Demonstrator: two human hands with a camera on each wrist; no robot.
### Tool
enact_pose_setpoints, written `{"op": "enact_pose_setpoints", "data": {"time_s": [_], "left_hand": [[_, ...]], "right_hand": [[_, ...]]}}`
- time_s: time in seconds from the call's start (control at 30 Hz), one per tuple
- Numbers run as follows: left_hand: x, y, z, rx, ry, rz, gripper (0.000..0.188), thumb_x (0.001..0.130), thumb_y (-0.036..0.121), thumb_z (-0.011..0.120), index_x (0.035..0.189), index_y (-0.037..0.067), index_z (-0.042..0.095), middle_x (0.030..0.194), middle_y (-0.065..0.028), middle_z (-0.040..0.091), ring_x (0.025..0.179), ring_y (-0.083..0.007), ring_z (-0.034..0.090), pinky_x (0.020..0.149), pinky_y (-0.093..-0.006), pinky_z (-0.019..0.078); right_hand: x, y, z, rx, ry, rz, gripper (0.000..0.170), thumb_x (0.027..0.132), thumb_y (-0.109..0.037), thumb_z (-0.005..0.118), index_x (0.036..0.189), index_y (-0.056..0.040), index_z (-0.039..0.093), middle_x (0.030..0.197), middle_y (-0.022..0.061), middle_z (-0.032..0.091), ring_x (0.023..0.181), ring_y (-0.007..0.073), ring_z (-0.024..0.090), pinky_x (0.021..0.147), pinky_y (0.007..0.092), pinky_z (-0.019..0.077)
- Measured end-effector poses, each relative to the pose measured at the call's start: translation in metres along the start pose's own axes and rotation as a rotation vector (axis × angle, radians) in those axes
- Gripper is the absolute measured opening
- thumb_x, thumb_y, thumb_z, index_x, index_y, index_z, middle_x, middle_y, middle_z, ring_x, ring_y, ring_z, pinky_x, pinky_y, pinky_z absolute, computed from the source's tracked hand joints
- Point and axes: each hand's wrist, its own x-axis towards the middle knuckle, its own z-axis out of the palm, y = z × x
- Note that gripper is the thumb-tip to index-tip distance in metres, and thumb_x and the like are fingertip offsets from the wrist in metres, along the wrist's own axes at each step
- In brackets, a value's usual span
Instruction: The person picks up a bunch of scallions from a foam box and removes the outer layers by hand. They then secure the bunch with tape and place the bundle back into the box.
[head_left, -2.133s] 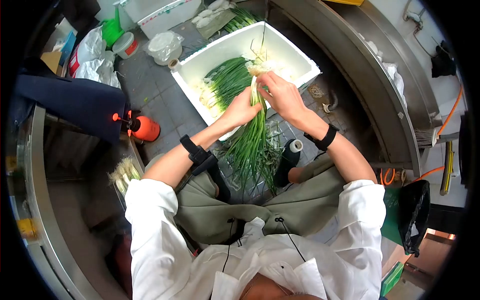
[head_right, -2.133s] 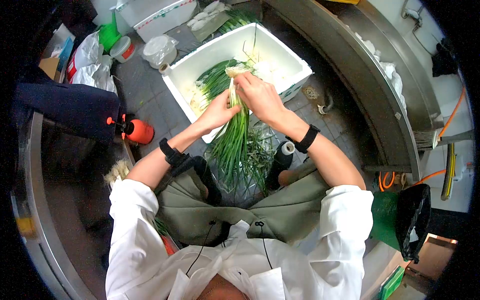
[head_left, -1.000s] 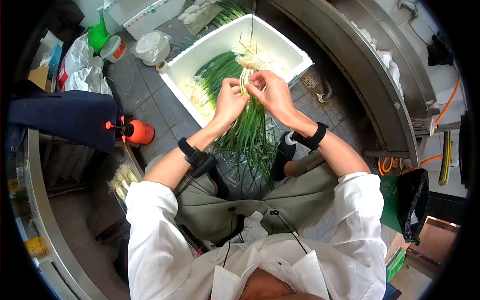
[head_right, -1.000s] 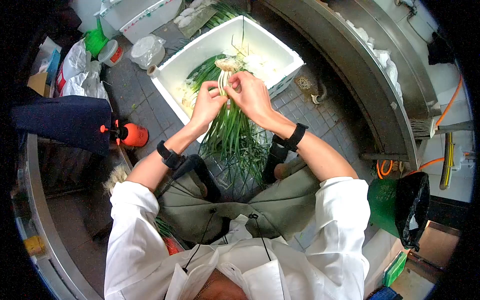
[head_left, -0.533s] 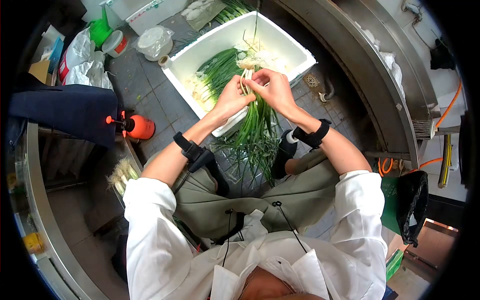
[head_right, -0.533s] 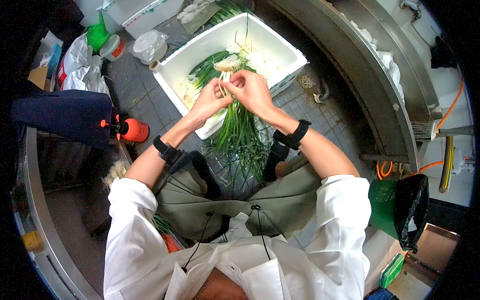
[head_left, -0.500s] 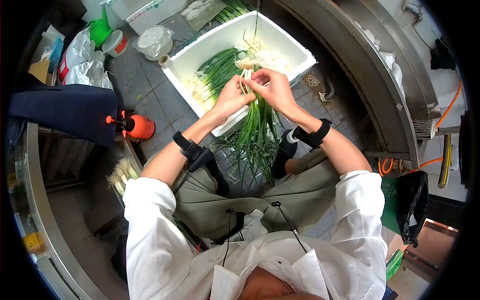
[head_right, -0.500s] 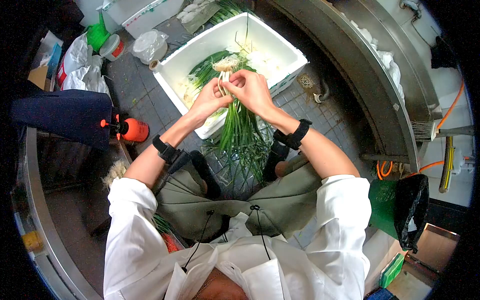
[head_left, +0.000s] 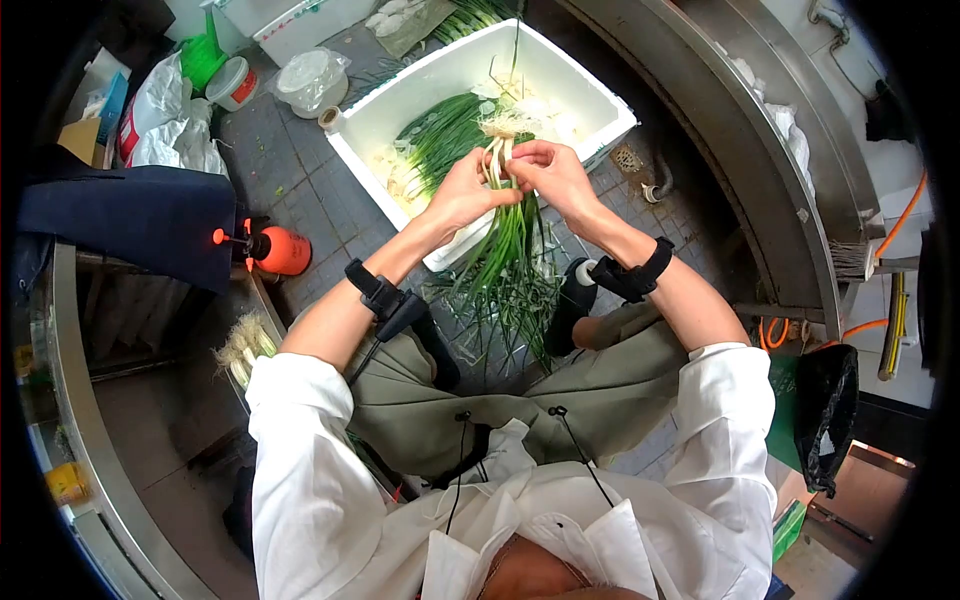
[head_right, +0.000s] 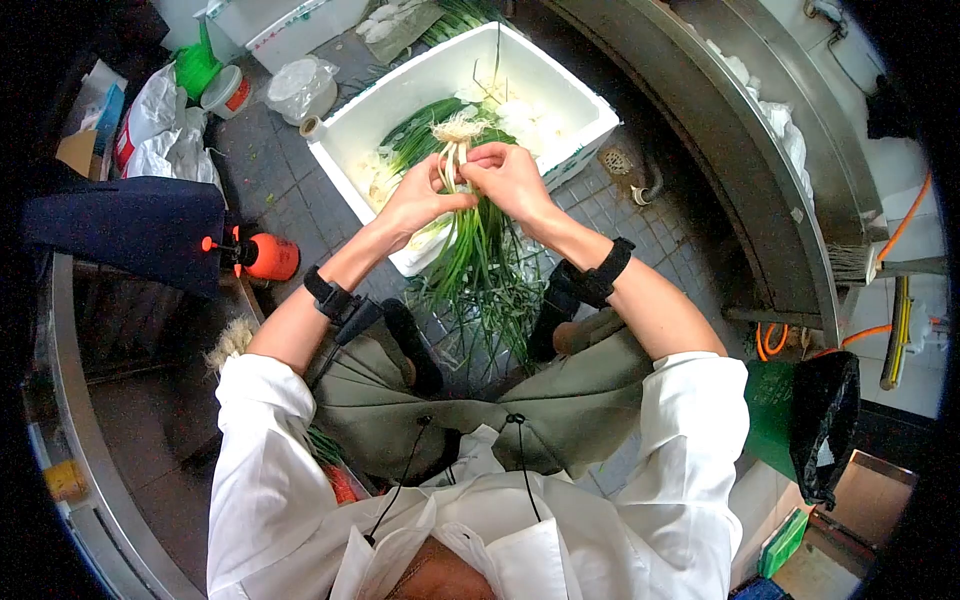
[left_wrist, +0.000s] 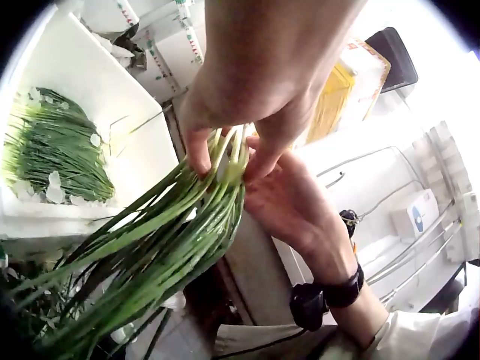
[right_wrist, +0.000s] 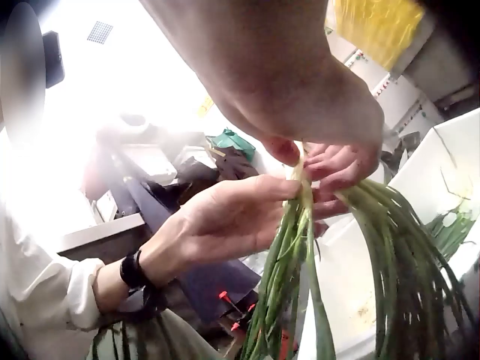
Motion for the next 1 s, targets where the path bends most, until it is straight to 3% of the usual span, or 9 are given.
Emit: {"op": "enact_pose_setpoints", "data": {"time_s": [0.17, 0.3, 0.4, 0.5, 0.67, 0.87, 1.0], "left_hand": [[-0.007, 0.014, 0.001, -0.061, -0.037, -0.004, 0.054, 0.077, 0.008, 0.081, 0.120, 0.000, 0.049, 0.117, -0.0095, 0.062, 0.113, -0.0145, 0.060, 0.094, -0.0292, 0.0480], [-0.003, 0.005, -0.004, -0.162, -0.068, 0.013, 0.054, 0.081, 0.010, 0.079, 0.124, -0.002, 0.048, 0.118, -0.0101, 0.061, 0.111, -0.0155, 0.061, 0.092, -0.0299, 0.0503], [-0.003, 0.009, -0.007, -0.312, -0.123, -0.088, 0.048, 0.088, 0.013, 0.073, 0.125, -0.002, 0.048, 0.118, -0.0110, 0.060, 0.104, -0.0180, 0.065, 0.090, -0.0311, 0.0525], [-0.006, 0.014, -0.007, -0.280, -0.105, -0.051, 0.037, 0.094, 0.018, 0.065, 0.121, -0.002, 0.050, 0.115, -0.0106, 0.059, 0.093, -0.0213, 0.069, 0.086, -0.0335, 0.0556], [-0.005, 0.007, -0.002, -0.238, -0.080, -0.052, 0.040, 0.092, 0.017, 0.069, 0.123, -0.002, 0.050, 0.114, -0.0095, 0.060, 0.094, -0.0176, 0.067, 0.089, -0.0333, 0.0550], [-0.010, 0.008, 0.003, -0.182, -0.096, 0.016, 0.030, 0.089, 0.016, 0.073, 0.110, -0.002, 0.062, 0.102, -0.0053, 0.067, 0.087, -0.0121, 0.064, 0.079, -0.0283, 0.0525], [-0.013, 0.010, 0.002, -0.226, -0.081, -0.116, 0.022, 0.088, 0.016, 0.074, 0.102, 0.000, 0.070, 0.098, -0.0052, 0.069, 0.083, -0.0118, 0.064, 0.077, -0.0274, 0.0510]], "right_hand": [[-0.004, -0.003, 0.003, -0.019, -0.002, -0.097, 0.028, 0.086, -0.013, 0.068, 0.106, 0.0056, 0.066, 0.091, 0.0067, 0.068, 0.080, 0.0110, 0.063, 0.070, 0.0251, 0.0517], [-0.005, -0.002, 0.002, 0.057, -0.012, -0.113, 0.025, 0.086, -0.013, 0.066, 0.105, 0.0031, 0.067, 0.089, 0.0039, 0.067, 0.079, 0.0091, 0.061, 0.070, 0.0243, 0.0499], [-0.002, 0.001, -0.003, 0.022, -0.018, -0.108, 0.024, 0.088, -0.017, 0.068, 0.104, 0.0021, 0.067, 0.087, 0.0026, 0.067, 0.079, 0.0081, 0.059, 0.070, 0.0236, 0.0475], [0.002, -0.002, -0.004, 0.060, -0.092, -0.110, 0.026, 0.090, -0.022, 0.069, 0.102, 0.0010, 0.067, 0.085, 0.0020, 0.066, 0.080, 0.0079, 0.058, 0.071, 0.0229, 0.0458], [0.002, 0.000, -0.002, 0.037, -0.090, -0.128, 0.025, 0.092, -0.022, 0.069, 0.103, 0.0013, 0.068, 0.086, 0.0026, 0.067, 0.078, 0.0079, 0.059, 0.069, 0.0230, 0.0463], [-0.002, -0.005, 0.008, 0.251, -0.032, -0.037, 0.024, 0.090, -0.019, 0.071, 0.103, 0.0017, 0.069, 0.086, 0.0037, 0.068, 0.077, 0.0080, 0.060, 0.067, 0.0229, 0.0475], [-0.002, -0.005, 0.010, 0.143, -0.001, -0.032, 0.025, 0.089, -0.020, 0.073, 0.103, 0.0012, 0.070, 0.086, 0.0036, 0.068, 0.077, 0.0079, 0.060, 0.066, 0.0230, 0.0473]]}}
